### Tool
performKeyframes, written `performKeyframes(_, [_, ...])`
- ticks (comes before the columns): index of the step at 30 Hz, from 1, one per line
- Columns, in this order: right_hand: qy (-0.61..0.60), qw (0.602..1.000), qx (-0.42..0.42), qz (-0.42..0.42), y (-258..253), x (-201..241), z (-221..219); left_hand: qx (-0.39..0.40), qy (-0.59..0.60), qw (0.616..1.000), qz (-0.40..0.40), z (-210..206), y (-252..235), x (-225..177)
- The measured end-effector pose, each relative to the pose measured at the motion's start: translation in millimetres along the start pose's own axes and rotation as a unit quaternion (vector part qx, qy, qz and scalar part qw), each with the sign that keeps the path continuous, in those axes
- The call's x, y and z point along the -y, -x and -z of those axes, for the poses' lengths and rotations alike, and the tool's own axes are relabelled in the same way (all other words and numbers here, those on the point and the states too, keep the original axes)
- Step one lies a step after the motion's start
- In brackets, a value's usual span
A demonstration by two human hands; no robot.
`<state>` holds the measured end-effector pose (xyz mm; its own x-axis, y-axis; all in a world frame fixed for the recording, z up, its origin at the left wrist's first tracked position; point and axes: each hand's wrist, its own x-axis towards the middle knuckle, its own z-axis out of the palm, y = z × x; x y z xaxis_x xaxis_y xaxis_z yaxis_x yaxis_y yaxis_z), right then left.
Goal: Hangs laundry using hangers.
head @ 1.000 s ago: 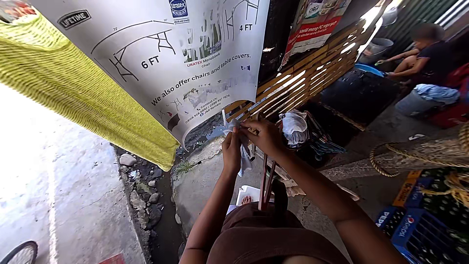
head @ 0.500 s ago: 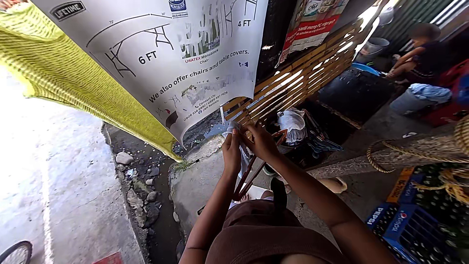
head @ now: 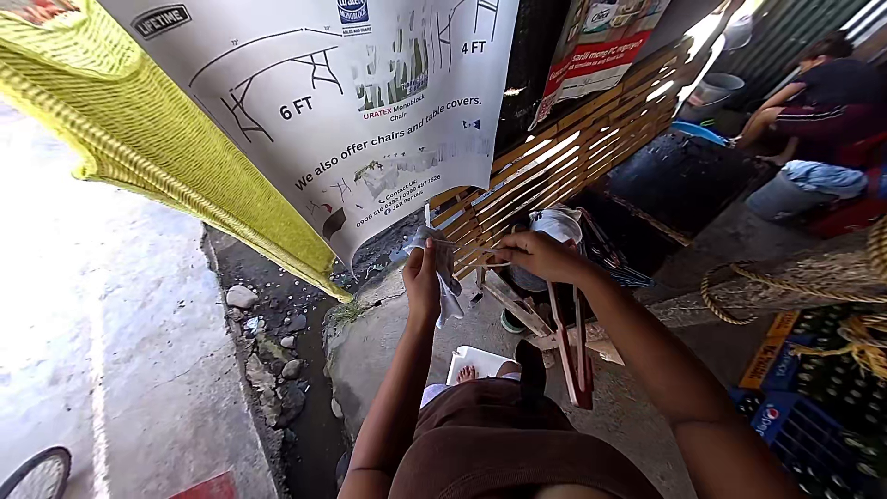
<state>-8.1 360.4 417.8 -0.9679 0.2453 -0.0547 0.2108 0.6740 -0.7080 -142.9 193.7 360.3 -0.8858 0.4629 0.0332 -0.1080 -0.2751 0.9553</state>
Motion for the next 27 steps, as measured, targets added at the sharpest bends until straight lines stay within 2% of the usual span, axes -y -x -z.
performKeyframes(4, [0.038,0.998,-0.035,0.026,11,-5,23,0.0,-0.011,1.0,-0.017,12,-5,2])
performKeyframes(10, [0.119,0.981,-0.126,0.089,30,3,36,-0.038,-0.021,0.999,-0.029,21,-12,5])
performKeyframes(17, [0.179,0.968,-0.162,0.072,42,1,49,-0.06,-0.011,0.998,-0.006,31,-14,12])
performKeyframes(22, [0.164,0.962,-0.19,0.109,41,3,51,-0.007,-0.072,0.997,0.035,34,-12,15])
performKeyframes(27, [0.197,0.936,-0.227,0.185,26,20,49,0.026,-0.095,0.99,0.096,32,-4,34])
